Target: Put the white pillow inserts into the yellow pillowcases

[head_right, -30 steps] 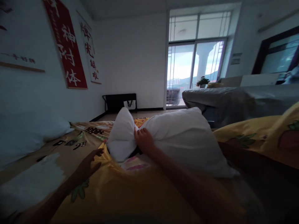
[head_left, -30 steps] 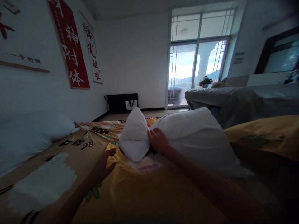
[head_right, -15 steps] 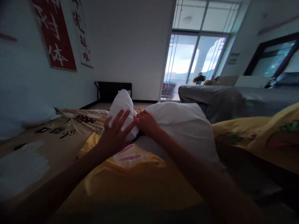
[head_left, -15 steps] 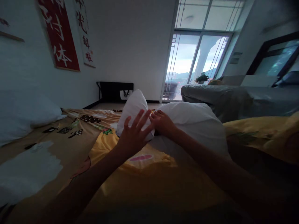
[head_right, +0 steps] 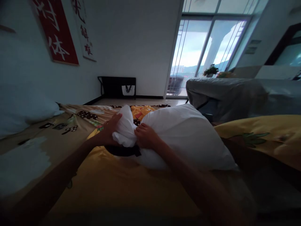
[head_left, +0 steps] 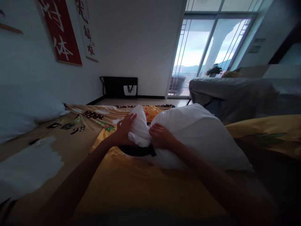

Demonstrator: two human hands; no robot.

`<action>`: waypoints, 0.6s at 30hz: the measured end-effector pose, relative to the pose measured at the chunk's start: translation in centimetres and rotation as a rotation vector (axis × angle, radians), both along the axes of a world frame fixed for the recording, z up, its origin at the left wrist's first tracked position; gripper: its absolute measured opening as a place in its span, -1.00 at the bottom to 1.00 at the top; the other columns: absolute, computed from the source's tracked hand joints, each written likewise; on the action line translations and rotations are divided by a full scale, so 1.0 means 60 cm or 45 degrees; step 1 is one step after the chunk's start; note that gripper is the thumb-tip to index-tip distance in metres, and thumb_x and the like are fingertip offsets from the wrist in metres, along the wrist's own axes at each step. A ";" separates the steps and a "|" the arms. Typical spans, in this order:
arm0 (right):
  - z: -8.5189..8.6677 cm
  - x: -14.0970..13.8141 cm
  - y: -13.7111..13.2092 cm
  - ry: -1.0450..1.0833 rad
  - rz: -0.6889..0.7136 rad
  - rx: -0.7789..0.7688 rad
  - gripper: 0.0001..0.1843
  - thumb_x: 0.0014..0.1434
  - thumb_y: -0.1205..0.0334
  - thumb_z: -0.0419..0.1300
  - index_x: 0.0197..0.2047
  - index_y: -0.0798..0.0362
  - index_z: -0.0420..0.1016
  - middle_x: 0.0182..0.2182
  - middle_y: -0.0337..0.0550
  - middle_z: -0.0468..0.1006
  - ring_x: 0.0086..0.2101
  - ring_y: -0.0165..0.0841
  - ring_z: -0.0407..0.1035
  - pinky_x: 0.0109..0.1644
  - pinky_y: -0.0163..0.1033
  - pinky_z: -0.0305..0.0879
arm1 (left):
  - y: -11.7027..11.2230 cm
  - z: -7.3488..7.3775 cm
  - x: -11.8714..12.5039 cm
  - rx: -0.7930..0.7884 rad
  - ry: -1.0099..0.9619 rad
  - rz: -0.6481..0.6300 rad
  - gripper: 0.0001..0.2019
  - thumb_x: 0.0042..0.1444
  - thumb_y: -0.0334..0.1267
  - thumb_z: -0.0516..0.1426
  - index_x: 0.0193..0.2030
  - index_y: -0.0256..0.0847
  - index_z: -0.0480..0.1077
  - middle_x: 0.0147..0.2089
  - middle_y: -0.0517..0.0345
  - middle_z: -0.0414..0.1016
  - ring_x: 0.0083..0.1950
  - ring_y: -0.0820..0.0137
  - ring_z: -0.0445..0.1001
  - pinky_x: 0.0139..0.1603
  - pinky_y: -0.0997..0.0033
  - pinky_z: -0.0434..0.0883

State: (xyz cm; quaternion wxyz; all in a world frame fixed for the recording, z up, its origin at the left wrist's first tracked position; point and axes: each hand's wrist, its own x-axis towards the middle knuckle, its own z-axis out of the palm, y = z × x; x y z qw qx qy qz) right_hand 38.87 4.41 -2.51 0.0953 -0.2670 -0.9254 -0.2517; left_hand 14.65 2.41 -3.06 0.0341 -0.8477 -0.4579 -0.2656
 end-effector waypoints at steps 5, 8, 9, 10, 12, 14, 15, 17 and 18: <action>-0.003 -0.003 0.005 -0.007 0.016 -0.034 -0.65 0.08 0.12 0.18 -0.17 0.24 0.47 -0.24 0.06 0.50 -0.16 -0.18 0.33 0.09 -0.11 0.10 | 0.007 -0.016 -0.007 -0.146 -0.081 -0.028 0.33 -0.36 0.06 0.37 0.42 -0.40 -0.33 0.35 -0.38 0.02 0.33 -0.07 0.07 0.28 -0.06 0.05; -0.001 -0.020 0.007 0.047 -0.040 -0.095 -0.45 0.06 0.05 0.22 0.00 0.31 0.39 -0.16 0.12 0.49 -0.12 -0.16 0.33 0.06 -0.11 0.12 | -0.002 -0.042 -0.023 -0.214 -0.121 0.005 0.16 -0.17 -0.03 0.29 0.41 -0.44 -0.30 0.34 -0.37 0.06 0.33 -0.02 0.11 0.25 0.02 0.10; 0.002 -0.027 0.009 0.075 -0.062 -0.136 -0.40 0.08 0.01 0.21 0.05 0.31 0.35 -0.14 0.13 0.49 -0.11 -0.16 0.34 0.06 -0.11 0.13 | -0.009 -0.052 -0.030 -0.221 -0.123 0.009 0.08 -0.11 -0.06 0.25 0.41 -0.42 -0.28 0.34 -0.36 0.08 0.33 0.00 0.12 0.23 0.04 0.12; 0.006 -0.034 0.012 0.108 -0.083 -0.188 -0.35 0.12 -0.03 0.18 0.11 0.31 0.31 -0.13 0.13 0.49 -0.10 -0.16 0.34 0.06 -0.11 0.13 | -0.017 -0.062 -0.037 -0.209 -0.111 0.012 0.01 -0.06 -0.09 0.22 0.41 -0.39 -0.24 0.33 -0.34 0.11 0.32 0.02 0.15 0.20 0.07 0.14; 0.015 -0.049 0.021 0.198 -0.115 -0.299 -0.27 0.19 -0.13 0.10 0.23 0.26 0.19 -0.06 0.14 0.48 -0.05 -0.16 0.35 0.08 -0.10 0.12 | -0.037 -0.081 -0.048 -0.125 -0.031 0.009 -0.12 0.00 -0.17 0.18 0.40 -0.32 -0.15 0.28 -0.30 0.21 0.27 0.05 0.22 0.14 0.10 0.15; 0.025 -0.065 0.032 0.274 -0.145 -0.388 -0.18 0.18 -0.17 0.10 0.33 0.17 0.04 0.04 0.15 0.44 0.02 -0.14 0.32 0.12 -0.08 0.10 | -0.060 -0.095 -0.054 0.046 0.116 0.012 -0.23 0.02 -0.26 0.16 0.37 -0.23 -0.02 0.23 -0.27 0.27 0.22 0.05 0.27 0.09 0.10 0.15; 0.029 -0.072 0.038 0.291 -0.163 -0.414 -0.16 0.16 -0.16 0.14 0.34 0.13 0.03 0.07 0.15 0.42 0.05 -0.13 0.31 0.13 -0.07 0.10 | -0.071 -0.102 -0.055 0.153 0.195 0.020 -0.28 0.02 -0.29 0.16 0.35 -0.19 0.05 0.23 -0.28 0.26 0.22 0.02 0.26 0.07 0.09 0.14; 0.033 -0.085 0.049 0.298 -0.204 -0.427 -0.23 0.12 -0.06 0.22 0.30 0.09 0.14 0.08 0.13 0.40 0.07 -0.10 0.28 0.13 -0.06 0.10 | -0.094 -0.113 -0.054 0.390 0.328 0.011 -0.40 0.05 -0.32 0.15 0.27 -0.14 0.20 0.29 -0.33 0.16 0.27 -0.03 0.19 0.08 0.06 0.10; 0.033 -0.090 0.054 0.301 -0.221 -0.419 -0.29 0.10 0.00 0.24 0.26 0.08 0.21 0.07 0.12 0.40 0.07 -0.10 0.27 0.13 -0.06 0.10 | -0.105 -0.117 -0.054 0.499 0.380 -0.015 -0.47 0.08 -0.32 0.13 0.23 -0.14 0.26 0.30 -0.32 0.14 0.30 -0.01 0.15 0.11 0.06 0.07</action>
